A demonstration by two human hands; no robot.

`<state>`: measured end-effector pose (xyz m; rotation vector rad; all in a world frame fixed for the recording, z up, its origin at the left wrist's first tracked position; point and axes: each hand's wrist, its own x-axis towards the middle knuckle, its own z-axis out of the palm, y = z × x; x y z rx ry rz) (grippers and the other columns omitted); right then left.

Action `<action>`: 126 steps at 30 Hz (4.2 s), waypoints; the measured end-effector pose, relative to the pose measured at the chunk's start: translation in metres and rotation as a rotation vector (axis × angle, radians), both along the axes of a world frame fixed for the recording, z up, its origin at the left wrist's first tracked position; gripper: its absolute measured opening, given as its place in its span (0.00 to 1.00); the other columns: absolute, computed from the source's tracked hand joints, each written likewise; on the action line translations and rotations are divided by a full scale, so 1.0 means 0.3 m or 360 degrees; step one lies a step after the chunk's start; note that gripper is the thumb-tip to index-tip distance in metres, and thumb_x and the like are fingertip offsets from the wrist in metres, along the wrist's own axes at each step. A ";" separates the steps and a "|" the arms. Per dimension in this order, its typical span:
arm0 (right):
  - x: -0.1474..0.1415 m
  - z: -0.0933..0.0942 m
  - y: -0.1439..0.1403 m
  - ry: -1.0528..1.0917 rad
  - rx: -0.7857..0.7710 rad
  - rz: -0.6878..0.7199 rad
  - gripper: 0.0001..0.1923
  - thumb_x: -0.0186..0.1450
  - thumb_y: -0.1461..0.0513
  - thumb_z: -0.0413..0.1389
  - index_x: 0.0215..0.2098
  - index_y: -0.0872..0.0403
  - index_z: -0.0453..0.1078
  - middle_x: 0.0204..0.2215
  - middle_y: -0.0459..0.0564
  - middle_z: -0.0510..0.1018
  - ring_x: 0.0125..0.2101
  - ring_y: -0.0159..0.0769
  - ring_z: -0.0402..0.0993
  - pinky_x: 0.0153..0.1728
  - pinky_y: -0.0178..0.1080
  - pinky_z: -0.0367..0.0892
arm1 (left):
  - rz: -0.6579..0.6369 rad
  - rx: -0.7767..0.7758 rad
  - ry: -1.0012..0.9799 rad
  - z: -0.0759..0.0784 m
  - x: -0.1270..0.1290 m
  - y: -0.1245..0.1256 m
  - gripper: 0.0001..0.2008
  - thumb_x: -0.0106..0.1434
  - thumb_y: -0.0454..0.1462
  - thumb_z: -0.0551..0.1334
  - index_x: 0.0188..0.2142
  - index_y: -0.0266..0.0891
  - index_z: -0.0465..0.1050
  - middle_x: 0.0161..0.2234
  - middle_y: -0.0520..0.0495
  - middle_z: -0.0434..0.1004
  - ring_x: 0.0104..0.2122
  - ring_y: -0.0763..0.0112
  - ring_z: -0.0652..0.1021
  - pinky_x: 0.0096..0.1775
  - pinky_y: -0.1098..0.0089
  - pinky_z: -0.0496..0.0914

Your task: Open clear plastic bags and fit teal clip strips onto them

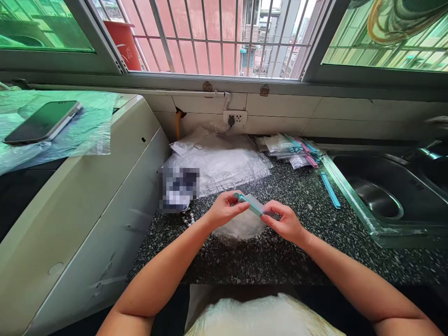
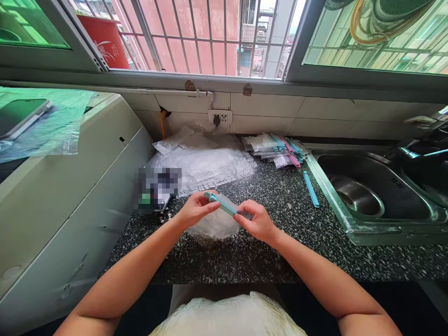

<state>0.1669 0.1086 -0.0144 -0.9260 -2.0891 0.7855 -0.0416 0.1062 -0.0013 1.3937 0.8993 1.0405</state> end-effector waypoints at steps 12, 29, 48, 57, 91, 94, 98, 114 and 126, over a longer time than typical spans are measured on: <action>-0.007 -0.003 -0.008 -0.0027 -0.0001 -0.0012 0.12 0.62 0.57 0.53 0.24 0.54 0.67 0.21 0.46 0.70 0.24 0.31 0.66 0.26 0.34 0.62 | 0.0208 0.0026 -0.0028 0.010 0.002 0.004 0.22 0.49 0.52 0.64 0.19 0.36 0.62 0.20 0.55 0.55 0.23 0.77 0.59 0.25 0.74 0.54; -0.012 0.003 -0.013 -0.0011 -0.0034 -0.0016 0.12 0.62 0.59 0.53 0.21 0.53 0.62 0.21 0.45 0.67 0.24 0.31 0.63 0.27 0.35 0.59 | 0.0246 0.0124 0.0010 0.005 -0.004 0.000 0.22 0.52 0.50 0.64 0.19 0.35 0.62 0.20 0.54 0.56 0.22 0.78 0.59 0.25 0.74 0.55; 0.030 0.044 0.013 0.0068 0.0129 -0.0226 0.10 0.62 0.58 0.53 0.26 0.54 0.67 0.23 0.47 0.70 0.27 0.33 0.66 0.28 0.36 0.61 | 0.0088 0.0246 0.0303 -0.016 -0.007 0.017 0.21 0.55 0.50 0.60 0.20 0.35 0.66 0.21 0.53 0.59 0.24 0.75 0.62 0.27 0.72 0.57; 0.050 0.065 0.020 0.0091 0.0200 -0.0291 0.09 0.62 0.59 0.53 0.26 0.53 0.66 0.23 0.46 0.69 0.26 0.33 0.66 0.27 0.36 0.61 | 0.0092 0.0291 0.0374 -0.024 -0.005 0.017 0.22 0.58 0.51 0.57 0.22 0.34 0.72 0.22 0.51 0.61 0.24 0.75 0.64 0.27 0.72 0.59; 0.075 0.075 0.031 0.0149 0.0126 -0.0426 0.12 0.62 0.55 0.53 0.26 0.54 0.68 0.25 0.48 0.70 0.26 0.33 0.65 0.25 0.35 0.59 | 0.0002 0.0047 0.0259 -0.041 0.004 0.013 0.22 0.53 0.52 0.61 0.21 0.33 0.72 0.22 0.51 0.63 0.24 0.74 0.66 0.28 0.72 0.60; 0.076 0.072 0.034 0.0148 0.0148 -0.0438 0.11 0.62 0.55 0.53 0.27 0.53 0.68 0.25 0.48 0.71 0.26 0.33 0.65 0.25 0.35 0.59 | 0.0005 0.0056 0.0275 -0.041 0.006 0.012 0.22 0.53 0.52 0.61 0.21 0.33 0.72 0.22 0.51 0.62 0.24 0.75 0.65 0.27 0.72 0.60; 0.078 0.070 0.038 0.0134 0.0137 -0.0457 0.11 0.62 0.55 0.53 0.26 0.53 0.67 0.24 0.47 0.70 0.25 0.33 0.65 0.24 0.35 0.59 | 0.0009 0.0047 0.0281 -0.038 0.009 0.012 0.22 0.52 0.53 0.62 0.22 0.34 0.72 0.21 0.52 0.63 0.23 0.75 0.65 0.27 0.73 0.60; 0.103 0.090 0.052 0.0177 0.0180 -0.0651 0.11 0.61 0.55 0.53 0.26 0.53 0.66 0.23 0.46 0.68 0.24 0.32 0.64 0.23 0.35 0.58 | 0.0003 -0.0012 0.0325 -0.036 0.009 0.014 0.21 0.53 0.52 0.60 0.19 0.35 0.66 0.19 0.53 0.59 0.22 0.77 0.61 0.24 0.74 0.56; 0.106 0.092 0.051 0.0173 0.0165 -0.0667 0.11 0.61 0.55 0.53 0.25 0.53 0.66 0.21 0.45 0.67 0.23 0.31 0.63 0.23 0.35 0.57 | -0.0016 -0.0046 0.0320 -0.033 0.012 0.013 0.20 0.53 0.50 0.60 0.20 0.35 0.66 0.19 0.54 0.58 0.22 0.77 0.60 0.24 0.74 0.55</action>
